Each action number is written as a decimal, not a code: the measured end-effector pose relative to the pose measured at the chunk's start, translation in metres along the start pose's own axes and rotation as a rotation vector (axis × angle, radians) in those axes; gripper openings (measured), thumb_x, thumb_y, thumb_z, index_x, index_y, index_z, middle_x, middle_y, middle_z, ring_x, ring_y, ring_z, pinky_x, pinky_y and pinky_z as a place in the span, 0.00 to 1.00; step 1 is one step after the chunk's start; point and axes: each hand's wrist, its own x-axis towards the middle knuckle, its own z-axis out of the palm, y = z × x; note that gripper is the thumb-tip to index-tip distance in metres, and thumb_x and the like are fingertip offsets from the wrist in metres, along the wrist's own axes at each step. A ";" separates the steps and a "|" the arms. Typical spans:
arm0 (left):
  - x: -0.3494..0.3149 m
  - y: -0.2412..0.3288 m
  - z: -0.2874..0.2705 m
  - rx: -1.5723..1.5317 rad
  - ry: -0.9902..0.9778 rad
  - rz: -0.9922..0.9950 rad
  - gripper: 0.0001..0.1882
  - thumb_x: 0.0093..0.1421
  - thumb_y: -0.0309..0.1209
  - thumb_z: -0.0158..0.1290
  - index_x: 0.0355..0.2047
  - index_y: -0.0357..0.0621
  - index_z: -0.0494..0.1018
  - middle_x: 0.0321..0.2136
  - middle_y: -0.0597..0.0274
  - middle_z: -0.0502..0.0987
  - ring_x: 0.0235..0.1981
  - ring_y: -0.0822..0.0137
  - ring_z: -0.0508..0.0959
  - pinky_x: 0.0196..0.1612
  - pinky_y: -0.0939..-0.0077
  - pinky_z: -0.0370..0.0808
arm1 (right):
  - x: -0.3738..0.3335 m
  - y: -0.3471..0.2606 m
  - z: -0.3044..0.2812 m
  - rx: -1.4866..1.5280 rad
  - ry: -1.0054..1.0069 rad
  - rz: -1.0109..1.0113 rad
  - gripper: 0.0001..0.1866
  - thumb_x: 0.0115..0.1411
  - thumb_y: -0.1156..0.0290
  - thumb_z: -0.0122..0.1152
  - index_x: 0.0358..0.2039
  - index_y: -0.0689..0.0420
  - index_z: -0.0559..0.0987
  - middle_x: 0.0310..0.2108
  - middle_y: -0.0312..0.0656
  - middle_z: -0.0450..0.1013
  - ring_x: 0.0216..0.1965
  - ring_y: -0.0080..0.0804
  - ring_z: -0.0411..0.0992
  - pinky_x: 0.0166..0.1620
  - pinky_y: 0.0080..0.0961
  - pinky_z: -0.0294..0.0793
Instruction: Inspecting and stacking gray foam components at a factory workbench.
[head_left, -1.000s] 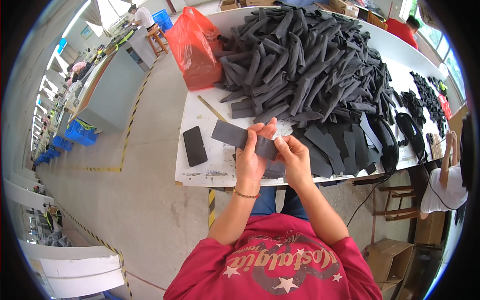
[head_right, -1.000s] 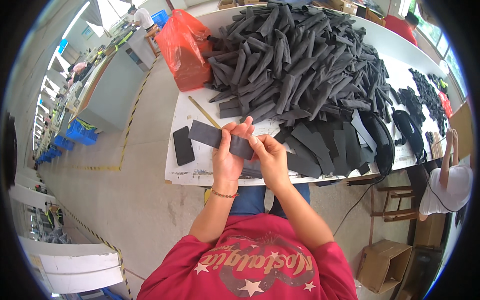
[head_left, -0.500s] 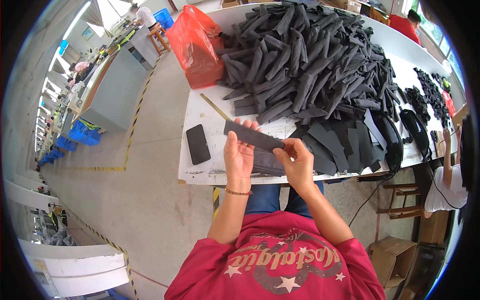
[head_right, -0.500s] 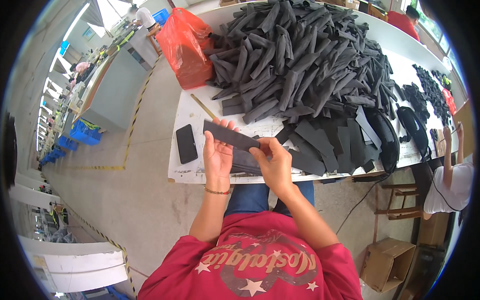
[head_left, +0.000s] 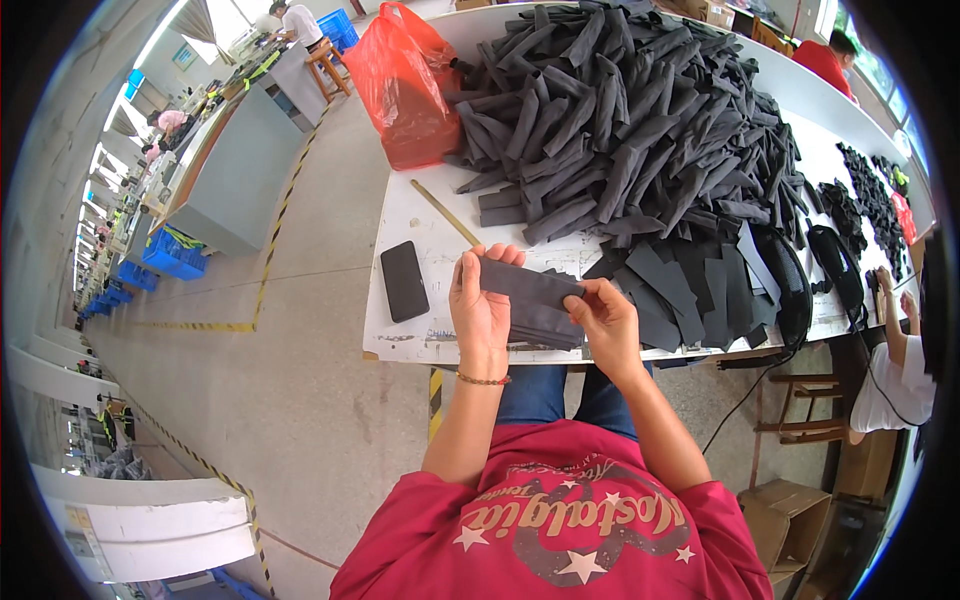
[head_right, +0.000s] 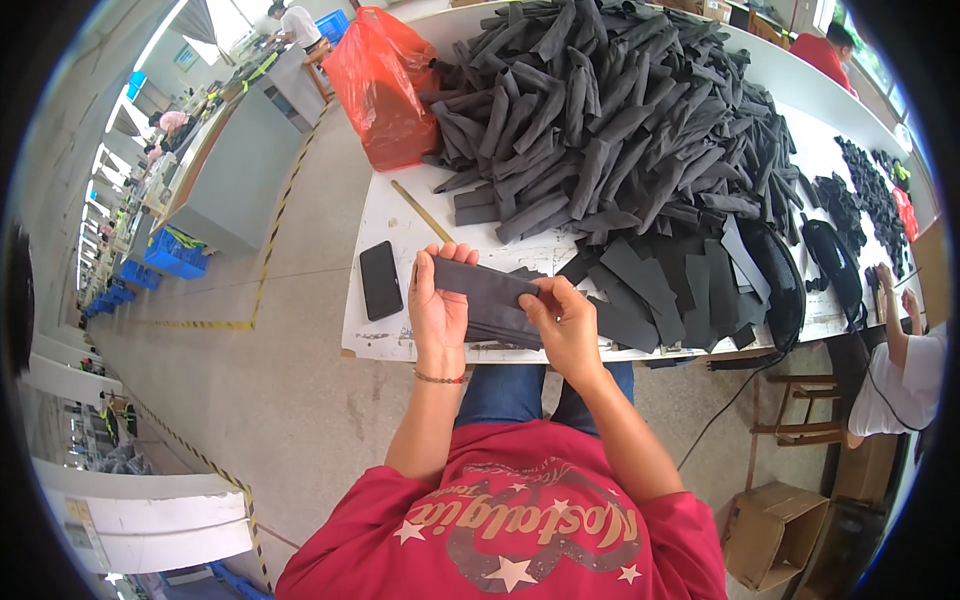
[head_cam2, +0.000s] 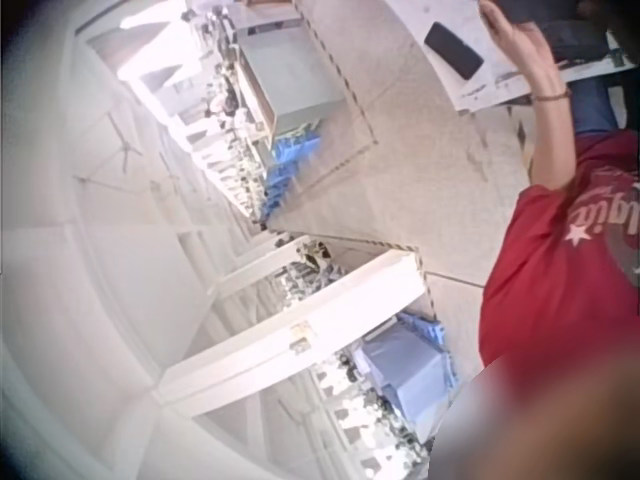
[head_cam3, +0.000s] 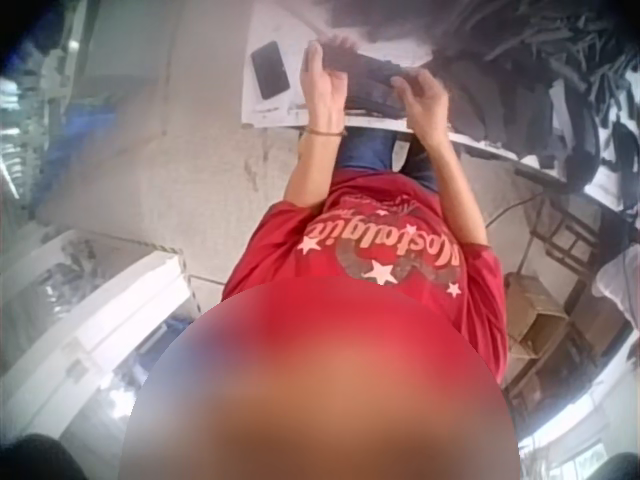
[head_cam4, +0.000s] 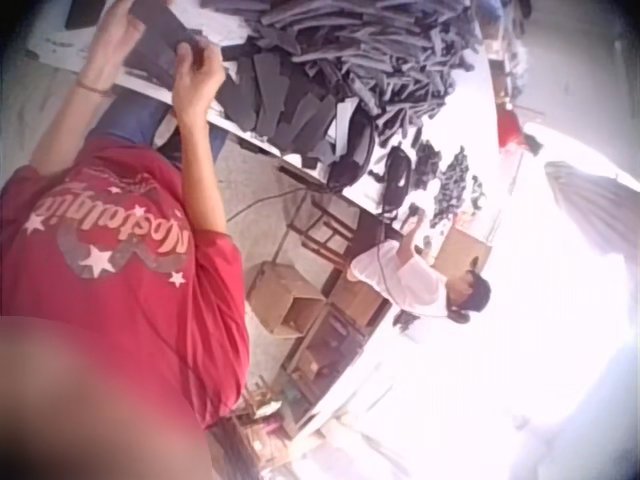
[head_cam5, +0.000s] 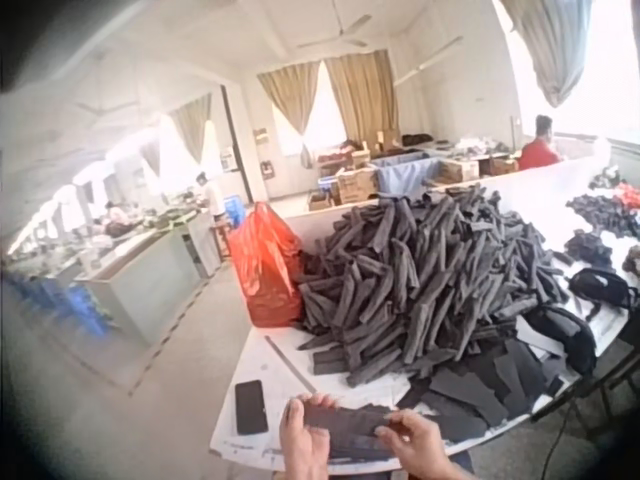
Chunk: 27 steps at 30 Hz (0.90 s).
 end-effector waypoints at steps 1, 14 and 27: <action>0.001 0.001 0.001 -0.002 -0.002 -0.002 0.12 0.65 0.34 0.51 0.42 0.38 0.72 0.37 0.52 0.79 0.41 0.56 0.79 0.51 0.55 0.76 | 0.000 -0.001 0.000 -0.019 -0.017 -0.001 0.09 0.61 0.74 0.61 0.41 0.64 0.76 0.24 0.33 0.71 0.27 0.16 0.69 0.32 0.16 0.69; -0.008 -0.008 0.020 0.013 0.090 0.060 0.16 0.66 0.38 0.50 0.43 0.34 0.70 0.25 0.67 0.66 0.28 0.71 0.67 0.40 0.70 0.73 | -0.004 -0.005 0.021 0.152 0.070 0.133 0.10 0.65 0.71 0.56 0.38 0.67 0.77 0.22 0.36 0.72 0.18 0.20 0.70 0.22 0.17 0.71; -0.013 -0.007 0.021 0.000 0.166 0.013 0.15 0.67 0.37 0.49 0.42 0.34 0.70 0.24 0.69 0.65 0.28 0.71 0.65 0.40 0.72 0.71 | -0.007 -0.005 0.020 0.118 0.079 0.141 0.09 0.64 0.72 0.57 0.37 0.66 0.78 0.23 0.35 0.72 0.19 0.20 0.71 0.23 0.17 0.72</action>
